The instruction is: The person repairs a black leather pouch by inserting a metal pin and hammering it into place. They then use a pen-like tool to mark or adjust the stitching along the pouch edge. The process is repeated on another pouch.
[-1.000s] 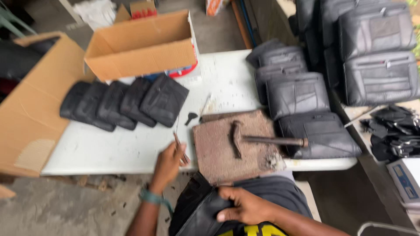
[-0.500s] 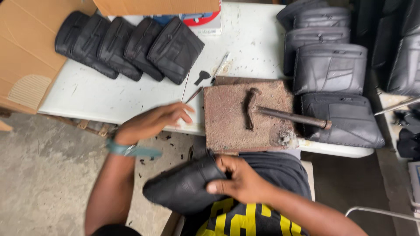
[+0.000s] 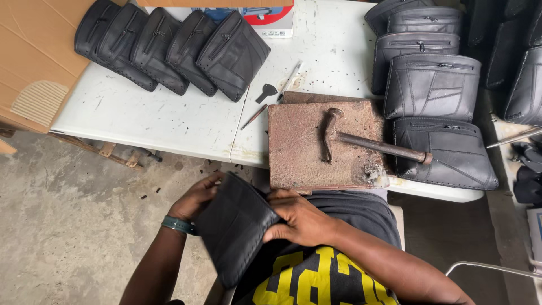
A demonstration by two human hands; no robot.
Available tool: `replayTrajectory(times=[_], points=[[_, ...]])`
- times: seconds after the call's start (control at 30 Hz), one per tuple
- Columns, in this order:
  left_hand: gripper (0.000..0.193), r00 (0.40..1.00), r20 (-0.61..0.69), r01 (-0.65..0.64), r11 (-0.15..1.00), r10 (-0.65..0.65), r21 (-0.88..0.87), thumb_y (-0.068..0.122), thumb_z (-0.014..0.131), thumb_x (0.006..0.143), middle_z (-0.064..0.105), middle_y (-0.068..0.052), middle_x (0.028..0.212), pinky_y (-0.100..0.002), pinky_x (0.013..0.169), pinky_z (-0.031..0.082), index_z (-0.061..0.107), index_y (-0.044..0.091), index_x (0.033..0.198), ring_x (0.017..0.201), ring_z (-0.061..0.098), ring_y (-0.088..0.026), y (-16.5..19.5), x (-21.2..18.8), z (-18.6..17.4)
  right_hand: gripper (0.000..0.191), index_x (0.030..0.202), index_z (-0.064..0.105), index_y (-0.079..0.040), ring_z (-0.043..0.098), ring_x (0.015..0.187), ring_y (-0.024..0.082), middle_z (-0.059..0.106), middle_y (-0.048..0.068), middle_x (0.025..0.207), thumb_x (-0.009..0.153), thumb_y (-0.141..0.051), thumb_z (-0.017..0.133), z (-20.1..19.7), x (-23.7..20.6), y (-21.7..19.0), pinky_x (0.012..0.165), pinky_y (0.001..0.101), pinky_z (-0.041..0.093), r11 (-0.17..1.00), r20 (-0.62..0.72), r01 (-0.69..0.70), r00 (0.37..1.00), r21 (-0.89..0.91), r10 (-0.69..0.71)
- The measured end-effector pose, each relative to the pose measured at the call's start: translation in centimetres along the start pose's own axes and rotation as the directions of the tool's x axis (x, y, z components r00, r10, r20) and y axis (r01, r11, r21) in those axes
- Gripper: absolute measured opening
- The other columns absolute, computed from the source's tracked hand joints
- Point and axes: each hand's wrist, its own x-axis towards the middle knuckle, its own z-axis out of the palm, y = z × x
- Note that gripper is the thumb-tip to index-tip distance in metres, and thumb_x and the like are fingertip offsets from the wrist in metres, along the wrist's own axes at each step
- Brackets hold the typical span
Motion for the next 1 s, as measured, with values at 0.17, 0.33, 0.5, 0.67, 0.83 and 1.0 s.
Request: replayTrajectory(times=[0.17,0.33,0.5,0.67,0.83,1.0], points=[[0.066,0.998,0.017,-0.054,0.741,0.058,0.670,0.048,0.071,0.088,0.065,-0.010,0.140,-0.043,0.107,0.050,0.057,0.013,0.142,0.131,0.062,-0.024,5.6,1.3,3.9,0.054,0.101,0.068,-0.002,0.071,0.084,0.040,0.070,0.023,0.083,0.090,-0.055,0.064,-0.8,0.3,1.4,0.081,0.0472,0.055,0.879,-0.016,-0.398,0.913,-0.261,0.409],[0.063,0.877,0.463,-0.430,0.637,0.127,0.639,0.045,0.075,0.088,0.065,-0.013,0.136,-0.041,0.099,0.058,0.060,0.009,0.138,0.123,0.067,-0.025,11.6,5.4,12.0,0.056,0.097,0.069,0.000,0.068,0.080,0.046,0.067,0.028,0.075,0.085,-0.055,0.072,-4.5,0.4,-0.1,0.073,0.0492,0.054,0.716,-0.207,-0.600,0.798,-0.357,0.566],[0.071,0.891,0.410,-0.361,0.244,-0.194,0.900,0.063,0.080,0.071,0.074,-0.012,0.107,-0.040,0.084,0.056,0.073,0.008,0.116,0.101,0.070,-0.027,13.1,11.1,15.4,0.050,0.107,0.072,-0.002,0.073,0.071,0.036,0.073,0.023,0.075,0.079,-0.042,0.076,-7.8,1.3,1.5,0.071,0.0461,0.056,0.757,-0.176,-0.616,0.788,-0.218,0.590],[0.082,0.793,0.350,-0.241,0.271,-0.499,0.932,0.078,0.070,0.067,0.076,-0.012,0.094,-0.037,0.070,0.056,0.075,0.006,0.107,0.086,0.074,-0.025,11.7,17.2,13.4,0.064,0.106,0.073,0.004,0.070,0.071,0.022,0.073,0.014,0.081,0.076,-0.050,0.086,-9.6,0.7,5.3,0.066,0.0397,0.055,0.825,-0.140,-0.560,0.825,-0.070,0.548],[0.101,0.671,0.364,-0.181,0.333,-0.646,0.925,0.083,0.072,0.087,0.043,-0.019,0.075,-0.041,0.057,0.035,0.063,-0.017,0.098,0.069,0.047,-0.030,9.5,21.8,12.5,0.060,0.103,0.074,-0.001,0.060,0.057,0.018,0.069,0.010,0.069,0.071,-0.051,0.083,-11.0,-0.4,6.1,0.051,0.0376,0.047,0.644,-0.067,-0.748,0.643,0.159,0.763],[0.074,0.736,0.324,-0.340,0.088,-0.594,0.936,0.070,0.084,0.064,0.068,-0.011,0.064,-0.043,0.056,0.053,0.075,-0.003,0.076,0.060,0.066,-0.026,9.6,21.0,13.2,0.063,0.097,0.076,-0.001,0.068,0.066,0.029,0.072,0.013,0.076,0.071,-0.058,0.086,-8.7,0.9,4.6,0.061,0.0435,0.052,0.751,-0.173,-0.625,0.781,-0.213,0.600]])
